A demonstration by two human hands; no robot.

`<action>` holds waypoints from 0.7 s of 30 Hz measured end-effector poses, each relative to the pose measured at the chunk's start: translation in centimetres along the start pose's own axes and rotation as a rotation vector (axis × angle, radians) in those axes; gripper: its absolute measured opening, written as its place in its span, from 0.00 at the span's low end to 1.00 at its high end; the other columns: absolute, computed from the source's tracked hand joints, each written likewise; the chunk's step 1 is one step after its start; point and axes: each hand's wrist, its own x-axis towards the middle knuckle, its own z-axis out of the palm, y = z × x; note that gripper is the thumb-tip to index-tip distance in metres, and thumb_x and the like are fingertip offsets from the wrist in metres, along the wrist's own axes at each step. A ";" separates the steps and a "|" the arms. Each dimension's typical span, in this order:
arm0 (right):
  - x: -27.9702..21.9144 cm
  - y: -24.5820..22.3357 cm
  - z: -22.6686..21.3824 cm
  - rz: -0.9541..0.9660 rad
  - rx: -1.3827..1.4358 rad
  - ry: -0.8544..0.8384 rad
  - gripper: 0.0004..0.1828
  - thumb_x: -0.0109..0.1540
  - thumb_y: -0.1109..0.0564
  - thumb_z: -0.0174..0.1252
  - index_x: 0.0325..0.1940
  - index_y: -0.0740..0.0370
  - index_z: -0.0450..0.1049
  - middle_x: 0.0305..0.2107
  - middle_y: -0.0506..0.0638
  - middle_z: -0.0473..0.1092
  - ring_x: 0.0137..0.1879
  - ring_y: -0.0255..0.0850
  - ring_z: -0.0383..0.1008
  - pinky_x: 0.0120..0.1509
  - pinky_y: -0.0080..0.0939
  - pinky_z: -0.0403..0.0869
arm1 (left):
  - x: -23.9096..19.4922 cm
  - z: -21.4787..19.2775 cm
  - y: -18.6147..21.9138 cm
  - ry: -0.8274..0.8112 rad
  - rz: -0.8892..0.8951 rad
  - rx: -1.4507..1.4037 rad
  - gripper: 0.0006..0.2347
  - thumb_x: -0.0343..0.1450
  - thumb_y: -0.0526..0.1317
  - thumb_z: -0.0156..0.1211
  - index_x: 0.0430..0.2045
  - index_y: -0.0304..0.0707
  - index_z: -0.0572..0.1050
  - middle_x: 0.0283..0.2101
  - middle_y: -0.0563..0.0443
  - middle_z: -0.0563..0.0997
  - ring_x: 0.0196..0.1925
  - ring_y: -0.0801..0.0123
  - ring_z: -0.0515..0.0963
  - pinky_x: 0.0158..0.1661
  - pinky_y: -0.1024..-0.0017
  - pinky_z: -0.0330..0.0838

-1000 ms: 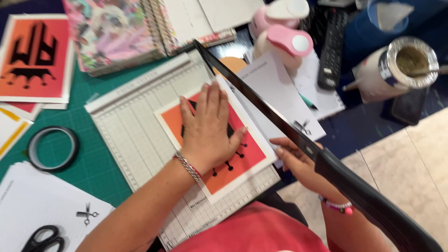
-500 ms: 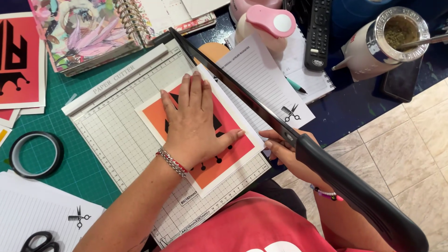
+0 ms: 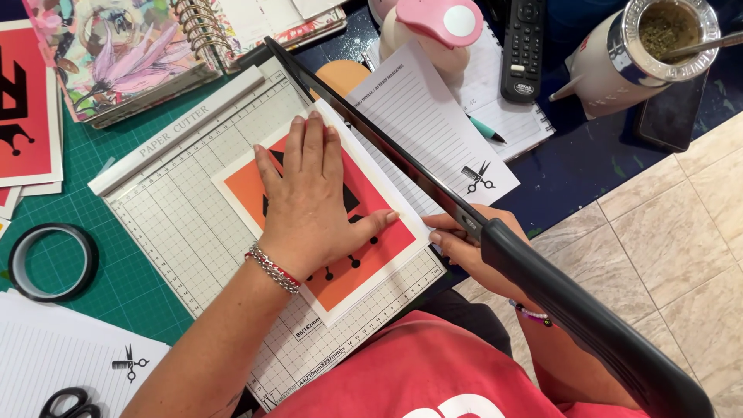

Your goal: Trim printed sheets using a paper cutter and fold them to prepare for assembly.

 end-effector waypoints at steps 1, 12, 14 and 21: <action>0.0 -0.1 -0.1 -0.021 -0.079 0.002 0.15 0.57 0.59 0.64 0.46 0.54 0.88 0.30 0.47 0.82 0.31 0.34 0.79 0.38 0.32 0.78 | 0.0 -0.1 0.0 -0.011 0.002 -0.021 0.58 0.59 0.85 0.47 0.71 0.28 0.53 0.77 0.37 0.49 0.78 0.48 0.45 0.64 0.28 0.43; 0.5 1.6 0.0 -0.226 -0.227 0.019 0.14 0.58 0.56 0.64 0.46 0.49 0.87 0.29 0.41 0.81 0.35 0.31 0.77 0.41 0.31 0.73 | -0.1 0.0 -0.2 0.012 0.016 -0.032 0.58 0.58 0.84 0.49 0.70 0.27 0.54 0.77 0.36 0.50 0.78 0.48 0.46 0.64 0.28 0.44; 0.6 1.9 -0.1 -0.245 -0.238 0.016 0.14 0.58 0.56 0.64 0.47 0.48 0.87 0.29 0.41 0.80 0.36 0.31 0.77 0.42 0.32 0.73 | -0.1 0.0 -0.2 0.016 0.015 -0.033 0.59 0.58 0.84 0.50 0.70 0.28 0.54 0.77 0.37 0.50 0.78 0.48 0.46 0.64 0.27 0.44; -0.1 2.9 0.4 -0.437 -0.049 0.021 0.13 0.61 0.60 0.64 0.50 0.58 0.85 0.27 0.42 0.72 0.31 0.28 0.69 0.37 0.29 0.69 | 0.2 0.0 0.0 -0.007 -0.029 -0.007 0.59 0.57 0.83 0.52 0.71 0.30 0.52 0.77 0.36 0.48 0.78 0.46 0.45 0.65 0.27 0.38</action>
